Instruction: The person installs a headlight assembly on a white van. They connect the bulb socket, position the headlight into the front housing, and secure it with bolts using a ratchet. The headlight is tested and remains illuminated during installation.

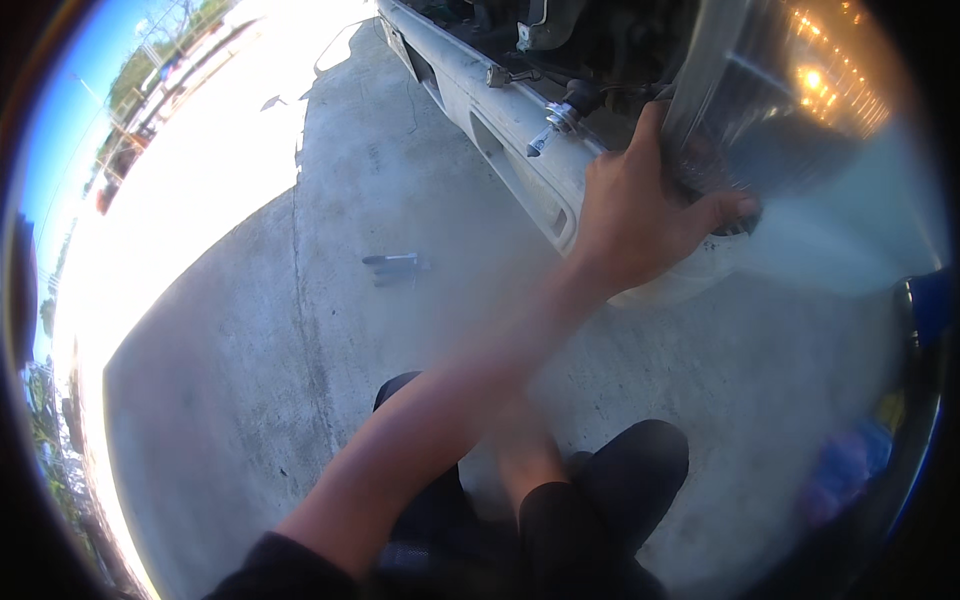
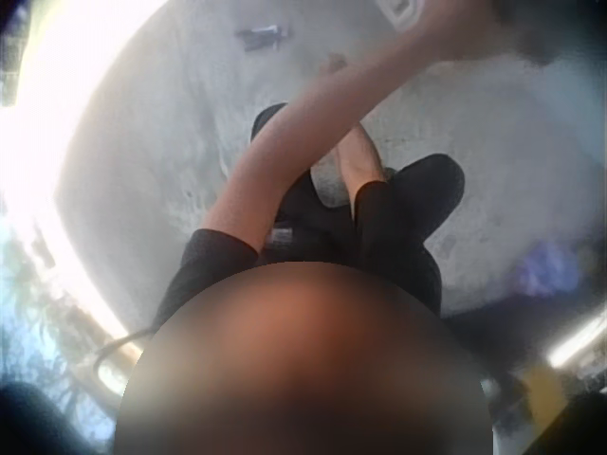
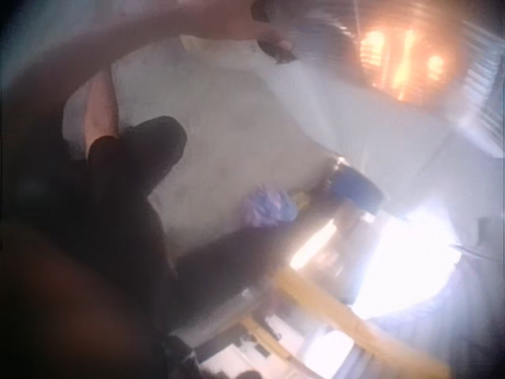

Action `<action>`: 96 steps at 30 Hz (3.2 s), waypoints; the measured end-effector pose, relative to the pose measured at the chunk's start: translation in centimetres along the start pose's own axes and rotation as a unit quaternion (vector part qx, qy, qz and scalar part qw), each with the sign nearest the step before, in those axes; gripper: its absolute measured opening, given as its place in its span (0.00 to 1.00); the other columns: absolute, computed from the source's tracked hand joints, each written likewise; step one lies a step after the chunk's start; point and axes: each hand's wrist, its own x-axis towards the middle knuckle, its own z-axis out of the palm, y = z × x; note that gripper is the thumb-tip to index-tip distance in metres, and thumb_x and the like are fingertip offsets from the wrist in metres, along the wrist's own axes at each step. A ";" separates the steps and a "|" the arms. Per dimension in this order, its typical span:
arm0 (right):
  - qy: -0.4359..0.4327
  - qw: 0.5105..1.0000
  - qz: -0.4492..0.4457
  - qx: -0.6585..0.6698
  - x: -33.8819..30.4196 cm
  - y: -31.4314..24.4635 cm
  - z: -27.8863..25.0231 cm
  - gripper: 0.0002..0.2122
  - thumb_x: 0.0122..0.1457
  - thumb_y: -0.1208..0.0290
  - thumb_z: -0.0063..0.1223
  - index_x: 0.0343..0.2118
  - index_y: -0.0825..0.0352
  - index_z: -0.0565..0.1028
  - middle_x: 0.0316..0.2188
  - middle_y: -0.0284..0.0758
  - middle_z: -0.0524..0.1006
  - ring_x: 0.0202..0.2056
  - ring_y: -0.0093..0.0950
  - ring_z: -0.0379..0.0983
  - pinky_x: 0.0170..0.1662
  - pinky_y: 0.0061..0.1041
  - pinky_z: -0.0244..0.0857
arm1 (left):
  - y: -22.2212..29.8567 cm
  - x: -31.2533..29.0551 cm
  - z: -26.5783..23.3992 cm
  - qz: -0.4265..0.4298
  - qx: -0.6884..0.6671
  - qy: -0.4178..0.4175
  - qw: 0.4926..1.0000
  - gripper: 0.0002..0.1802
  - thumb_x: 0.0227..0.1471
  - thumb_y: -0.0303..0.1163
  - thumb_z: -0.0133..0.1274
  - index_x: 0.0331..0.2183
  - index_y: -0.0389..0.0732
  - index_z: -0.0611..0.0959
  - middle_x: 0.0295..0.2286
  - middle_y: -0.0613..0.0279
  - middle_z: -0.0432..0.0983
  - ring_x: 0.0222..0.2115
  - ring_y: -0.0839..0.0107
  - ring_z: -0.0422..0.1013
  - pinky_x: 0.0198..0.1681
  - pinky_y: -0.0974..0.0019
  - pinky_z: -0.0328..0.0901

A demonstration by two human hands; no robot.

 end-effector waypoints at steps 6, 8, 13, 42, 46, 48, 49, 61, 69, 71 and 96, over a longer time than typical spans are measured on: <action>-0.074 0.982 -0.126 -0.115 10.4 -9.9 -1.0 0.45 0.59 0.64 0.69 0.76 0.48 0.53 0.76 0.38 0.50 0.77 0.45 0.40 0.72 0.60 0.51 | -0.3 -0.3 0.3 0.048 -0.008 0.032 0.998 0.51 0.49 0.52 0.74 0.59 0.34 0.65 0.32 0.41 0.85 0.30 0.50 0.85 0.40 0.53 0.79; -0.098 0.972 -0.160 -0.140 12.7 -11.6 -0.8 0.47 0.57 0.64 0.71 0.76 0.46 0.52 0.76 0.39 0.49 0.76 0.47 0.42 0.71 0.63 0.51 | -0.5 -0.5 0.4 0.037 0.005 0.021 0.999 0.50 0.48 0.49 0.75 0.59 0.34 0.65 0.32 0.39 0.84 0.30 0.47 0.84 0.40 0.52 0.78; -0.133 0.952 -0.233 -0.145 14.0 -13.3 1.0 0.41 0.58 0.65 0.68 0.73 0.45 0.59 0.71 0.37 0.60 0.71 0.44 0.56 0.68 0.61 0.56 | -1.3 -0.4 0.7 -0.014 -0.002 -0.030 0.999 0.53 0.45 0.45 0.75 0.62 0.35 0.62 0.34 0.39 0.82 0.34 0.41 0.82 0.42 0.48 0.74; 0.203 0.903 0.283 0.253 -7.2 -0.1 -17.7 0.10 0.68 0.72 0.55 0.49 0.67 0.79 0.45 0.41 0.82 0.44 0.39 0.80 0.50 0.42 0.73 | 0.5 -0.8 1.0 -0.028 0.055 0.056 0.997 0.50 0.47 0.58 0.75 0.53 0.25 0.75 0.24 0.51 0.83 0.23 0.61 0.82 0.29 0.60 0.74; 0.568 0.726 0.123 0.367 -10.3 1.1 -30.5 0.11 0.67 0.72 0.56 0.48 0.71 0.75 0.45 0.42 0.76 0.45 0.36 0.75 0.50 0.39 0.71 | 1.1 -0.8 1.0 -0.010 0.085 0.074 0.994 0.46 0.47 0.52 0.77 0.51 0.25 0.75 0.29 0.49 0.85 0.30 0.60 0.84 0.33 0.60 0.75; 0.616 0.722 0.002 0.315 -12.2 0.8 -36.5 0.17 0.65 0.70 0.59 0.54 0.70 0.71 0.49 0.43 0.72 0.50 0.37 0.72 0.53 0.40 0.70 | 1.4 -0.9 1.3 -0.033 0.081 0.084 0.993 0.45 0.46 0.48 0.78 0.52 0.26 0.75 0.33 0.48 0.86 0.34 0.61 0.84 0.37 0.60 0.76; 0.620 0.729 -0.055 0.285 -12.8 0.3 -39.0 0.21 0.64 0.69 0.61 0.56 0.70 0.68 0.51 0.43 0.70 0.52 0.38 0.70 0.54 0.40 0.69 | 1.4 -0.9 1.4 -0.015 0.076 0.089 0.993 0.43 0.46 0.46 0.78 0.52 0.27 0.75 0.35 0.48 0.86 0.36 0.61 0.84 0.39 0.60 0.76; 0.530 0.782 -0.160 0.286 -12.1 -6.0 -47.2 0.50 0.52 0.66 0.77 0.71 0.69 0.51 0.64 0.46 0.53 0.67 0.43 0.57 0.57 0.41 0.75 | -1.7 -1.7 1.5 -0.037 0.122 0.081 0.988 0.43 0.45 0.35 0.76 0.57 0.32 0.71 0.42 0.45 0.84 0.44 0.54 0.82 0.47 0.54 0.74; 0.510 0.783 -0.220 0.281 -13.4 -6.0 -48.5 0.44 0.53 0.65 0.78 0.66 0.69 0.56 0.61 0.44 0.60 0.67 0.41 0.60 0.57 0.43 0.77 | 1.9 -6.1 0.5 -0.016 0.214 0.189 0.958 0.35 0.58 0.32 0.66 0.60 0.35 0.67 0.46 0.42 0.82 0.45 0.54 0.82 0.49 0.55 0.76; 0.509 0.800 -0.178 0.264 -13.3 -6.1 -48.7 0.43 0.54 0.64 0.77 0.65 0.68 0.55 0.62 0.44 0.60 0.67 0.41 0.60 0.59 0.46 0.75 | 2.9 -7.8 -1.2 0.067 0.255 0.273 0.925 0.23 0.63 0.25 0.60 0.57 0.35 0.71 0.42 0.46 0.84 0.42 0.63 0.84 0.46 0.60 0.77; 0.453 0.870 0.021 0.192 -16.2 -9.4 -52.5 0.53 0.42 0.67 0.84 0.69 0.67 0.58 0.62 0.44 0.70 0.60 0.40 0.70 0.56 0.41 0.75 | -31.3 29.0 -36.0 -0.019 0.332 0.049 0.942 0.22 0.56 0.33 0.58 0.53 0.42 0.84 0.53 0.45 0.78 0.59 0.48 0.71 0.64 0.50 0.65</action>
